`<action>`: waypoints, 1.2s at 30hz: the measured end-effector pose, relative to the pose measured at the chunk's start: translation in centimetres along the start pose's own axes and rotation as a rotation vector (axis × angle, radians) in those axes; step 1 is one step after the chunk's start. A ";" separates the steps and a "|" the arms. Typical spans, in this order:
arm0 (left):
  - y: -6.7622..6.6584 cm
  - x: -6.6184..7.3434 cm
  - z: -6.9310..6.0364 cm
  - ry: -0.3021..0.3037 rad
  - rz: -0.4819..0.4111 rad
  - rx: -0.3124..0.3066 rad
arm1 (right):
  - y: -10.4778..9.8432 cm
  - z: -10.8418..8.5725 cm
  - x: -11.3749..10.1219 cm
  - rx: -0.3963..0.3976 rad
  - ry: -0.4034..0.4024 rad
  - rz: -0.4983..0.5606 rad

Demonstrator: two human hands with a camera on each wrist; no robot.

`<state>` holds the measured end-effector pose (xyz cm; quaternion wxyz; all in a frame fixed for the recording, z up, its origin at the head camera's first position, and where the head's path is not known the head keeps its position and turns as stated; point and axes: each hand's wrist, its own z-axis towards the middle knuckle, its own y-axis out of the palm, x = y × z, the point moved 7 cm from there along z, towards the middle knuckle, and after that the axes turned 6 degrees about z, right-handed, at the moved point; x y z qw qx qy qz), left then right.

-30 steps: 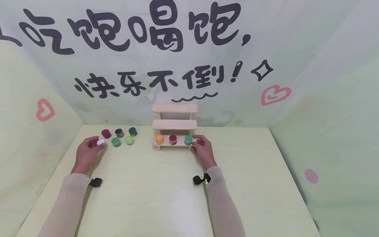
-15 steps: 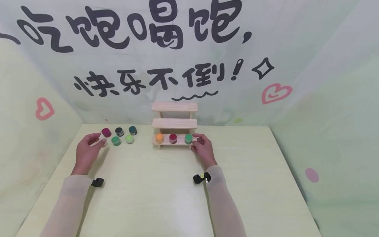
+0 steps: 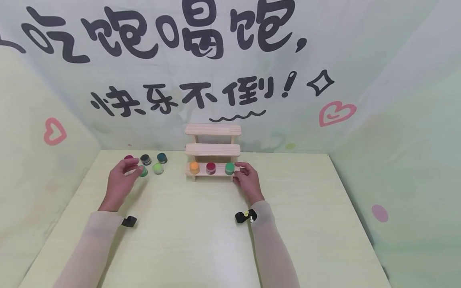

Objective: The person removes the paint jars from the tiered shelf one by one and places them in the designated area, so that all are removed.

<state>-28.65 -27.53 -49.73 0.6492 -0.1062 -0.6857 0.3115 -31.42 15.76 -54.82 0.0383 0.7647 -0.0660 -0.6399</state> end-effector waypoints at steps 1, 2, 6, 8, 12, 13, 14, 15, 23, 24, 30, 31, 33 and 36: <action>0.2 0.3 -0.1 0.004 -0.006 -0.008 | 0.0 0.0 0.0 0.000 0.003 0.003; 0.5 0.6 -0.3 0.009 -0.012 -0.017 | 0.1 0.0 0.0 -0.001 0.004 0.005; 1.8 1.8 -0.9 0.038 -0.042 -0.059 | 0.1 -0.1 -0.1 0.002 0.006 0.010; 2.4 2.4 -1.2 0.065 -0.056 -0.070 | 0.1 -0.1 -0.1 0.001 0.006 0.008; 3.5 3.7 -1.6 0.137 -0.084 -0.078 | 0.2 -0.1 -0.1 -0.006 0.005 0.001; 3.8 3.9 -1.6 0.150 -0.088 -0.082 | 0.2 -0.1 -0.1 -0.007 0.005 0.000; 4.1 4.1 -1.7 0.160 -0.099 -0.089 | 0.2 -0.1 -0.1 -0.009 0.005 -0.001; 4.4 4.3 -1.7 0.172 -0.108 -0.094 | 0.2 -0.1 -0.2 -0.010 0.004 0.000; 6.7 6.3 -1.9 0.204 -0.140 -0.120 | 0.1 0.0 0.0 -0.002 0.006 -0.001; 6.9 6.5 -1.9 0.207 -0.137 -0.119 | 0.1 0.0 0.0 -0.002 0.006 0.001; 8.9 7.7 -1.8 0.209 -0.089 -0.139 | 0.1 -0.1 -0.1 -0.009 0.014 0.007; 9.2 7.9 -1.8 0.209 -0.087 -0.148 | 0.1 -0.1 -0.1 -0.009 0.016 0.010; 9.9 8.1 -1.9 0.216 -0.090 -0.164 | 0.1 -0.1 -0.1 -0.007 0.018 0.010; 10.8 8.4 -1.9 0.238 -0.113 -0.192 | 0.0 -0.1 -0.2 -0.002 0.016 0.011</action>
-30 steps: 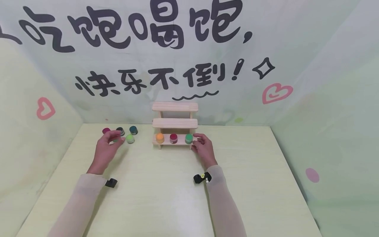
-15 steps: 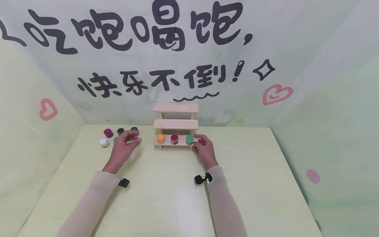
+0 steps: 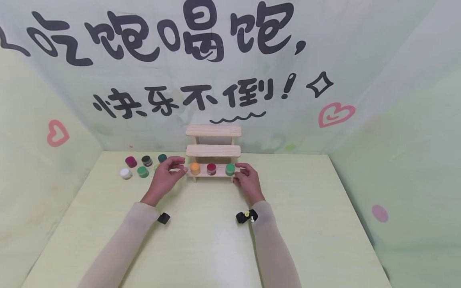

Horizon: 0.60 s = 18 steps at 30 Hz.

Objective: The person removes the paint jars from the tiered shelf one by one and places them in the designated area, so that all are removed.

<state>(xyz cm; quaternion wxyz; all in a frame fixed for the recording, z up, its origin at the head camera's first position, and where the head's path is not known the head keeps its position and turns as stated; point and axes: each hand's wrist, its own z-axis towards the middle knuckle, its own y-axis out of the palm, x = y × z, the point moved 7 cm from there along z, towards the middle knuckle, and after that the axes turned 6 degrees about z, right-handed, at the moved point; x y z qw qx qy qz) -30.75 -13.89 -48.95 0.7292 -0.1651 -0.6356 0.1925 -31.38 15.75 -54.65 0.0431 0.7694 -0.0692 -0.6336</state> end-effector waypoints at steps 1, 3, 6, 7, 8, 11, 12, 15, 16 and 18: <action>0.3 0.1 0.0 0.008 -0.006 -0.008 | 0.0 0.0 0.0 -0.001 -0.001 -0.003; 0.8 0.1 0.1 0.016 -0.015 -0.026 | 0.1 0.0 0.0 -0.003 -0.003 0.000; 1.5 0.2 0.1 0.021 -0.012 -0.049 | 0.2 0.1 0.0 -0.008 -0.008 0.012; 1.7 0.2 0.1 0.023 -0.009 -0.057 | 0.2 0.1 0.0 -0.010 -0.009 0.015; 1.9 0.2 0.1 0.025 -0.004 -0.064 | 0.2 0.1 0.0 -0.012 -0.010 0.018; 2.5 0.2 0.1 0.027 0.022 -0.078 | 0.2 0.1 0.0 -0.009 -0.008 0.015; 2.7 0.2 0.1 0.026 0.029 -0.079 | 0.2 0.1 0.0 -0.007 -0.008 0.011; 3.0 0.2 0.1 0.021 0.052 -0.075 | 0.1 0.1 0.0 0.000 -0.008 0.008; 3.1 0.2 0.1 0.018 0.061 -0.070 | 0.1 0.0 0.0 0.000 -0.010 0.008; 3.2 0.1 0.1 0.014 0.084 -0.064 | 0.1 0.0 0.0 -0.001 -0.014 0.005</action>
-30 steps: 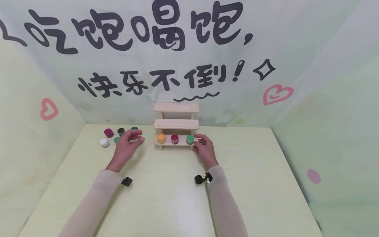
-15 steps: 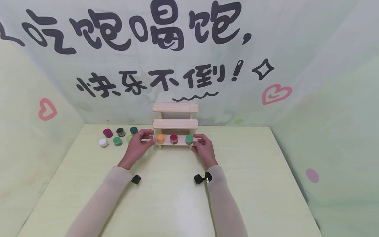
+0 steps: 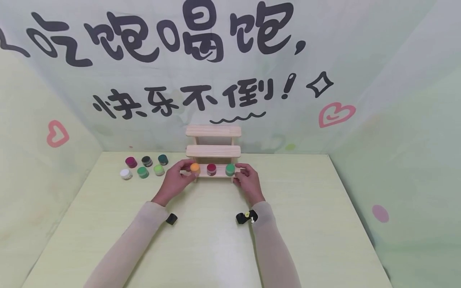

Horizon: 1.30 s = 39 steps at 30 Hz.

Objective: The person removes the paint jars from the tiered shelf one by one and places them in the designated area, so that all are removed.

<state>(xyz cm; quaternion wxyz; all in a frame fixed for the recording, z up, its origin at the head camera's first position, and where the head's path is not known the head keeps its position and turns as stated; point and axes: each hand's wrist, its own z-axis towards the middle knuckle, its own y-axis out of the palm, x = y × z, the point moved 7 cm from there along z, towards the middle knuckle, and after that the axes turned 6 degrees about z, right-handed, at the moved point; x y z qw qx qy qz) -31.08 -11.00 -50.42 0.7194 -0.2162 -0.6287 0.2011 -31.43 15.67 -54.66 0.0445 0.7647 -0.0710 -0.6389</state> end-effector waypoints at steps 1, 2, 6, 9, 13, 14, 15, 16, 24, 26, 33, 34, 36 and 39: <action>0.1 0.0 0.0 0.000 0.009 0.001 | 0.0 0.0 0.0 0.000 -0.001 -0.001; 0.1 0.0 0.0 0.003 0.021 0.002 | 0.0 0.0 0.0 0.000 -0.001 -0.001; 0.1 0.2 0.0 0.016 0.049 0.013 | 0.0 0.0 0.0 -0.002 -0.007 -0.002; 0.0 0.2 0.0 0.021 0.050 0.018 | 0.1 0.0 0.0 -0.001 -0.009 0.003; 0.0 0.2 -0.1 0.011 0.047 0.008 | -0.1 0.0 0.1 0.005 -0.005 -0.002; 0.0 0.2 -0.1 0.001 0.046 0.003 | -0.1 0.0 0.1 0.006 -0.004 -0.002; -0.1 0.2 -0.2 -0.008 0.042 -0.002 | -0.1 0.0 0.1 0.008 -0.002 -0.002; -0.1 0.1 -0.3 -0.017 0.040 -0.005 | -0.1 0.0 0.1 0.009 -0.001 0.000; -0.9 -0.5 -0.8 -0.049 0.016 -0.019 | 0.0 -0.1 0.1 0.004 0.005 -0.021; -1.2 -0.8 -0.9 -0.052 0.014 -0.015 | 0.0 -0.1 0.1 0.003 0.006 -0.018; -3.3 -2.0 -1.4 -0.045 0.020 0.020 | -0.2 -0.1 0.1 0.014 0.004 -0.007; -3.6 -2.3 -1.5 -0.047 0.019 0.025 | -0.2 -0.1 0.1 0.013 0.003 -0.007; -4.3 -2.9 -1.8 -0.053 0.021 0.034 | -0.2 0.0 0.1 0.009 -0.001 -0.011; -5.3 -4.0 -2.3 -0.072 0.015 0.045 | -0.1 0.0 0.1 0.000 -0.001 -0.018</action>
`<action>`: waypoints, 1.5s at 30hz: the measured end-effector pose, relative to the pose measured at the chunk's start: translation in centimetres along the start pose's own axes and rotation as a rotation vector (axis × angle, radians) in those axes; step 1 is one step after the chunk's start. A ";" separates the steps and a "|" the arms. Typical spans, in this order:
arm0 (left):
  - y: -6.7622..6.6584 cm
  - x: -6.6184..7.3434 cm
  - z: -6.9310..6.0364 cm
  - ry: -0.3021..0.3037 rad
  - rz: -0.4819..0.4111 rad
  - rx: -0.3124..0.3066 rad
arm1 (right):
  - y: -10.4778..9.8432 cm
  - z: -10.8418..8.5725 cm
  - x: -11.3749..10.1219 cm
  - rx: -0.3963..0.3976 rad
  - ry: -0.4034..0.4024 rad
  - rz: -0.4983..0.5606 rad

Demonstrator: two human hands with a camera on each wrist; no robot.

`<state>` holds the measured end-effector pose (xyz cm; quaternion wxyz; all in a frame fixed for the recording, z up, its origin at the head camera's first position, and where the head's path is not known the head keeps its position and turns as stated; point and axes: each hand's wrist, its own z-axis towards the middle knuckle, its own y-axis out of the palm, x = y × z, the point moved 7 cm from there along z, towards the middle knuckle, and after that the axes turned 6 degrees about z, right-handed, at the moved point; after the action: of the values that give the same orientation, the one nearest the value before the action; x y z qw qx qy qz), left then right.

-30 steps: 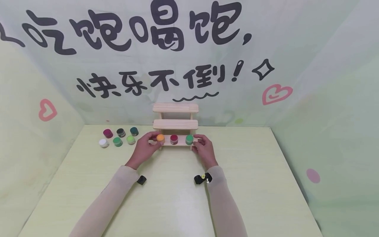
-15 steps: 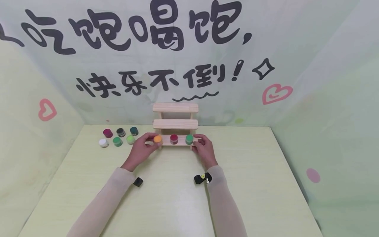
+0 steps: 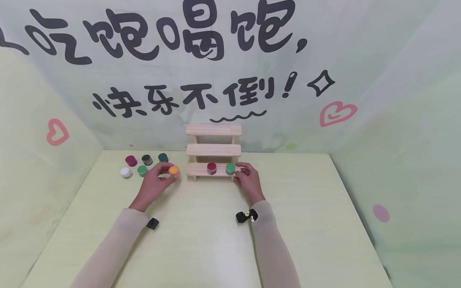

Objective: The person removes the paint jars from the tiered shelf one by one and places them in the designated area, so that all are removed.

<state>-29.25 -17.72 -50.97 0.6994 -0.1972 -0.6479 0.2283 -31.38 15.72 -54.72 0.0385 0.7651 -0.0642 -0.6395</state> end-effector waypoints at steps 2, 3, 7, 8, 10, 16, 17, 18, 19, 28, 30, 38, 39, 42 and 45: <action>-0.6 -0.7 -0.2 -0.010 -0.003 0.006 | 0.1 0.0 0.0 -0.001 0.004 -0.010; -0.8 -1.1 -0.2 -0.017 -0.005 0.010 | 0.1 0.0 0.0 -0.001 0.006 -0.013; -1.8 -2.2 -0.5 -0.038 0.012 0.033 | 0.1 -0.1 0.0 0.003 0.010 -0.014; -2.0 -2.5 -0.6 -0.046 0.022 0.037 | 0.1 -0.1 0.0 0.002 0.009 -0.012; -2.4 -2.9 -0.7 -0.054 0.049 0.038 | 0.1 0.0 0.0 0.003 0.006 -0.007; -3.0 -4.5 -1.3 -0.108 0.078 0.025 | 0.0 -0.1 0.0 0.001 0.006 -0.004; -3.1 -4.7 -1.4 -0.119 0.079 0.027 | 0.0 -0.1 0.1 -0.001 0.008 -0.003; -3.2 -4.8 -1.6 -0.122 0.082 0.029 | 0.0 -0.1 0.1 -0.003 0.012 -0.001; -3.3 -4.9 -1.7 -0.115 0.089 0.028 | 0.0 -0.1 0.1 -0.005 0.012 0.002; -4.2 -6.4 -2.1 -0.139 0.126 0.018 | 0.0 0.0 0.0 -0.008 0.011 0.018; -4.2 -6.6 -2.1 -0.145 0.131 0.005 | 0.0 0.0 0.0 -0.004 0.013 0.015; -4.3 -6.7 -2.2 -0.158 0.143 -0.024 | 0.1 0.0 0.2 -0.001 0.025 0.012; -4.2 -6.8 -2.2 -0.157 0.146 -0.027 | 0.1 0.0 0.2 -0.002 0.025 0.013; -4.2 -6.8 -2.1 -0.150 0.151 -0.031 | 0.1 0.0 0.1 -0.001 0.022 0.006; -4.2 -6.7 -2.1 -0.145 0.157 -0.030 | 0.1 0.1 0.1 0.003 0.020 0.006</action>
<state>-27.31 -24.98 -54.25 0.6274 -0.2410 -0.6828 0.2864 -31.42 15.66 -54.82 0.0400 0.7714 -0.0670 -0.6315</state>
